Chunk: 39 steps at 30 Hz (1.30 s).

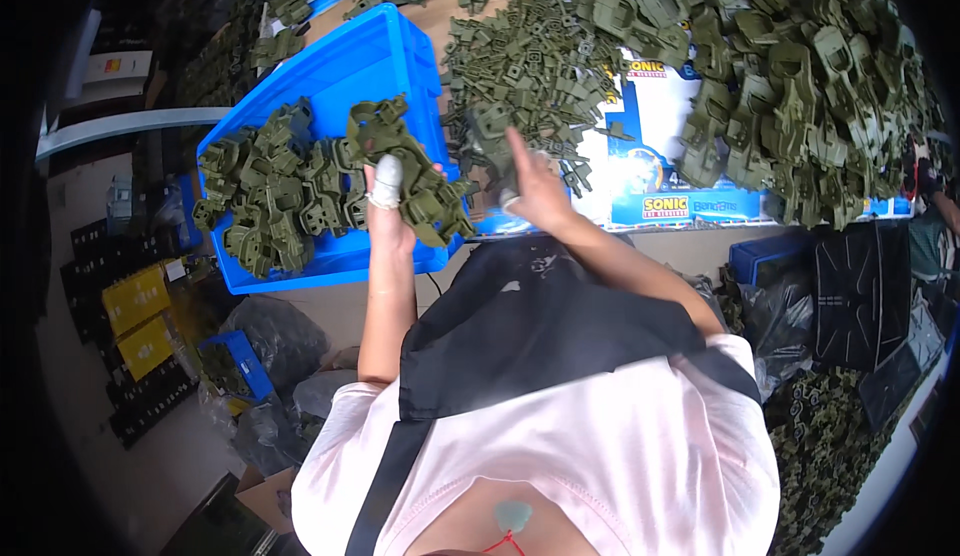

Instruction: The person repeatedly picks up small green plastic components from a table and a blue bin, aligns them, and snaps them together by hand. The assembled units are placed back into the blue bin. The process continues with the same repetitive pick, align, and snap actions throughout the clip.

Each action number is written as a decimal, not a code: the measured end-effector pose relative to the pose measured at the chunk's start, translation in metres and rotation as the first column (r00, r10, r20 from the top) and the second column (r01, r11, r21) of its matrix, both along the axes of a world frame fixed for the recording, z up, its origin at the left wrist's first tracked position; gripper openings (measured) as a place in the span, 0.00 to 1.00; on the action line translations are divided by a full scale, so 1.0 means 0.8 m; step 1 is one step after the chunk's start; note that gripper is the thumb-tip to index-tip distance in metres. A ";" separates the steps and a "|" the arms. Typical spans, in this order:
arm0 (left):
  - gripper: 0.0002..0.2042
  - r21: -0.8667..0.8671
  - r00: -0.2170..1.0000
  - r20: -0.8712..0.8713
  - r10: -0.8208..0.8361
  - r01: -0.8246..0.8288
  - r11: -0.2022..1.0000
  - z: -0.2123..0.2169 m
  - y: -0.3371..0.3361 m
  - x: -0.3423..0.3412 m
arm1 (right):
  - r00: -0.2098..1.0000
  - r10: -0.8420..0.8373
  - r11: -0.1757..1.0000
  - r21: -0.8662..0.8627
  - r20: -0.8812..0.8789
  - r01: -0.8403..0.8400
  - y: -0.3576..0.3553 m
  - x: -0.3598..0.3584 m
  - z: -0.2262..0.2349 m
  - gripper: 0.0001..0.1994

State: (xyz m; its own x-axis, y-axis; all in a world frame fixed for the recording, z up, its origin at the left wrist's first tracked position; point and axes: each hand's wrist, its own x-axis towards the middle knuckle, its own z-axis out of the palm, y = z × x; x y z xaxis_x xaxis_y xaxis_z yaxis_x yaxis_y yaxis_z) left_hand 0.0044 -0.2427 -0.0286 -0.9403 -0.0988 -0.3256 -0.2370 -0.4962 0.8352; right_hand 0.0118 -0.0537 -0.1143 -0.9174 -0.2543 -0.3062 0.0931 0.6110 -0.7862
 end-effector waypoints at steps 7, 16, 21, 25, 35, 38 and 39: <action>0.38 -0.019 0.975 -0.035 -0.219 0.218 0.976 -0.013 0.032 0.008 | 0.997 -0.013 0.809 -0.585 0.072 0.053 0.055 0.021 0.104 0.36; 0.30 -0.204 0.953 -0.076 -0.294 0.274 0.940 -0.021 0.059 0.016 | 0.973 0.147 0.953 -0.237 -0.177 -0.187 0.048 0.038 0.149 0.40; 0.31 -0.068 0.980 -0.180 -0.080 0.069 0.995 -0.014 0.067 0.017 | 0.954 0.192 0.967 -0.118 -0.231 -0.224 0.042 0.052 0.147 0.40; 0.31 0.055 0.979 -0.194 -0.058 0.070 0.996 -0.012 0.064 0.027 | 0.940 -0.064 0.535 -0.783 0.336 0.317 0.055 0.049 0.097 0.38; 0.42 -0.980 0.575 -0.115 -0.810 -0.200 -0.002 0.096 0.081 0.011 | 0.987 0.094 0.991 -0.080 -0.130 -0.105 0.117 0.040 0.140 0.29; 0.40 -0.968 0.223 0.245 -0.943 0.119 -0.223 0.054 0.097 0.019 | 0.960 0.271 0.962 0.045 -0.075 -0.268 0.124 0.051 0.153 0.30; 0.37 -0.928 0.145 0.284 -0.948 0.290 -0.234 0.047 0.097 0.013 | 0.943 0.331 0.943 0.051 -0.036 -0.329 0.130 0.054 0.150 0.31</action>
